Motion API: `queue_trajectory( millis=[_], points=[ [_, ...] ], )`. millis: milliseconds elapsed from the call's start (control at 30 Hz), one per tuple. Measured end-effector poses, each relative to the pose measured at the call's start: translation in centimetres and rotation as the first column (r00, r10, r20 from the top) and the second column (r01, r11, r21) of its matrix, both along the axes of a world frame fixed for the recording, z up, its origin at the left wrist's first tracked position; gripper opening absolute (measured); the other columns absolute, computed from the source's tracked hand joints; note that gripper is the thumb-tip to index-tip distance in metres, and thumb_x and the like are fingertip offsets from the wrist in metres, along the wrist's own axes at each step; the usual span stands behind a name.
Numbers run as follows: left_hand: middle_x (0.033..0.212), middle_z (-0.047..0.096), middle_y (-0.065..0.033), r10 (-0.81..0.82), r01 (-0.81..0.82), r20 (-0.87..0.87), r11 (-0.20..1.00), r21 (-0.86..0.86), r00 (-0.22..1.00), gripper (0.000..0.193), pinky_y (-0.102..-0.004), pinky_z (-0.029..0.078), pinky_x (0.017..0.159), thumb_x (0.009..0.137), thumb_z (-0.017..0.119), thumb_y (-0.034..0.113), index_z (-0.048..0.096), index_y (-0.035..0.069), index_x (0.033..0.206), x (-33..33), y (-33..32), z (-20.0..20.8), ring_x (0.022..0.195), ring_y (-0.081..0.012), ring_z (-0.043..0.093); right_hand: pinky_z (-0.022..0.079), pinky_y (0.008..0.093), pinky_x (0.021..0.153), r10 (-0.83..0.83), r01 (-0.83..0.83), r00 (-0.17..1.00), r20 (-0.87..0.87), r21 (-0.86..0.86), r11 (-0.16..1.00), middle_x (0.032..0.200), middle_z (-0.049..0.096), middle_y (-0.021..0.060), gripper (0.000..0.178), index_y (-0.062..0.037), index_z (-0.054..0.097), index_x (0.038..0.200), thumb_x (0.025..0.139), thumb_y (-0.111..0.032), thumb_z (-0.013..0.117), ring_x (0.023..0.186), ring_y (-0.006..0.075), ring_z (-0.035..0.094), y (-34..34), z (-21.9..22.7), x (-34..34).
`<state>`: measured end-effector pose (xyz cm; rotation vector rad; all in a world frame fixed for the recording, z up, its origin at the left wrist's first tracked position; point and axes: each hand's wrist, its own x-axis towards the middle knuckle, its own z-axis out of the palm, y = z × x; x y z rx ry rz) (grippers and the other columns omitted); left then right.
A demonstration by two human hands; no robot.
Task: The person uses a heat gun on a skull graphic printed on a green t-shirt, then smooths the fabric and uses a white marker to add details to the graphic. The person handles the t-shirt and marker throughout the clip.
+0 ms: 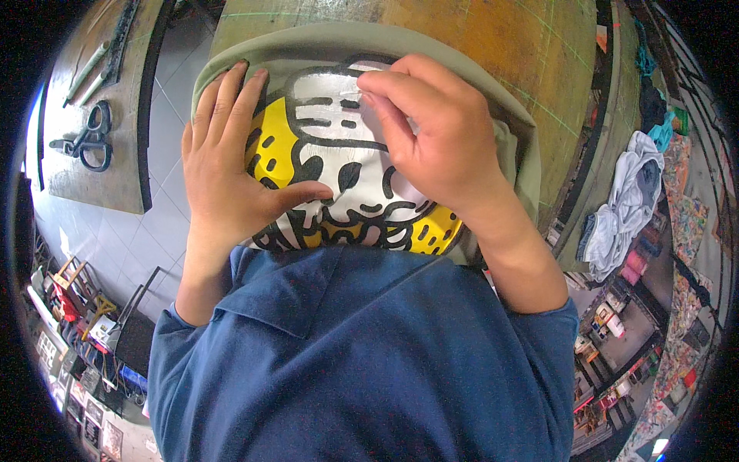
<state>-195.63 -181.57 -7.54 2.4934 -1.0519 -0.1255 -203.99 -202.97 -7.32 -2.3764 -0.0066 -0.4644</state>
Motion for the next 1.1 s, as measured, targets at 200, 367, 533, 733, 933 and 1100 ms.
queue_trajectory(
  millis=[200, 367, 533, 733, 933, 1100],
  points=[
    [0.145, 0.046, -0.0137, 0.005, -0.005, -0.006, 1.0, -0.005, 1.0, 0.118, -0.0458, 0.032, 0.108, 0.043, 0.085, 0.065, 0.049, 0.008, 0.14, 0.0, 0.0, 0.0, 0.138, -0.0331, 0.038, 0.05, 0.0306, 0.063, 0.028, -0.018, 0.998, 0.062, -0.152, 0.988, 0.083, 0.062, 0.0095, 0.02, -0.0019, 0.069, 0.096, 0.077, 0.006, 0.07, 0.072, 0.0239, 0.063, 0.7, -0.3, 0.3],
    [0.145, 0.046, -0.0139, -0.001, 0.001, -0.01, 1.0, -0.005, 1.0, 0.119, -0.0459, 0.032, 0.108, 0.043, 0.085, 0.065, 0.048, 0.007, 0.14, 0.0, 0.0, 0.0, 0.138, -0.0331, 0.038, 0.05, 0.0351, 0.062, 0.029, -0.016, 0.997, 0.073, -0.173, 0.985, 0.084, 0.059, 0.007, 0.024, -0.007, 0.069, 0.092, 0.07, 0.001, 0.072, 0.073, 0.0254, 0.062, 0.9, -0.9, 0.5],
    [0.146, 0.046, -0.014, 0.003, -0.003, -0.003, 1.0, -0.004, 1.0, 0.119, -0.046, 0.032, 0.108, 0.043, 0.085, 0.064, 0.048, 0.008, 0.14, -0.1, 0.0, 0.0, 0.138, -0.0335, 0.038, 0.05, 0.0353, 0.063, 0.029, -0.013, 0.997, 0.066, -0.232, 0.973, 0.084, 0.059, 0.0077, 0.023, -0.0058, 0.069, 0.092, 0.071, 0.002, 0.071, 0.074, 0.0261, 0.062, 0.0, -0.6, 0.3],
    [0.146, 0.046, -0.0129, 0.0, -0.001, -0.013, 1.0, -0.028, 1.0, 0.117, -0.0485, 0.032, 0.107, 0.043, 0.085, 0.064, 0.048, 0.008, 0.14, 0.0, 0.0, 0.0, 0.137, -0.032, 0.038, 0.05, 0.036, 0.064, 0.041, -0.038, 0.996, 0.079, -0.043, 0.998, 0.084, 0.059, 0.0085, 0.024, -0.0047, 0.069, 0.093, 0.07, 0.004, 0.069, 0.074, 0.0273, 0.062, 0.7, -0.3, 0.8],
    [0.146, 0.044, -0.0115, -0.006, 0.006, 0.008, 0.999, -0.041, 1.0, 0.114, -0.0545, 0.032, 0.103, 0.046, 0.083, 0.064, 0.047, 0.009, 0.139, 0.0, 0.1, -0.4, 0.136, -0.0292, 0.039, 0.049, 0.0359, 0.062, 0.039, -0.039, 0.999, -0.004, -0.191, 0.981, 0.083, 0.059, 0.0096, 0.02, -0.0044, 0.069, 0.091, 0.072, 0.004, 0.069, 0.071, 0.0279, 0.062, 0.2, -0.3, 0.4],
    [0.146, 0.044, -0.0112, -0.008, 0.009, 0.021, 0.999, -0.034, 1.0, 0.115, -0.0563, 0.033, 0.102, 0.045, 0.083, 0.065, 0.047, 0.009, 0.139, 0.0, 0.1, -0.4, 0.136, -0.0295, 0.039, 0.049, 0.036, 0.062, 0.018, -0.016, 1.0, 0.018, -0.078, 0.997, 0.082, 0.059, 0.01, 0.019, -0.004, 0.069, 0.09, 0.074, 0.004, 0.067, 0.072, 0.0285, 0.062, 0.0, 0.4, 0.5]
  ],
)
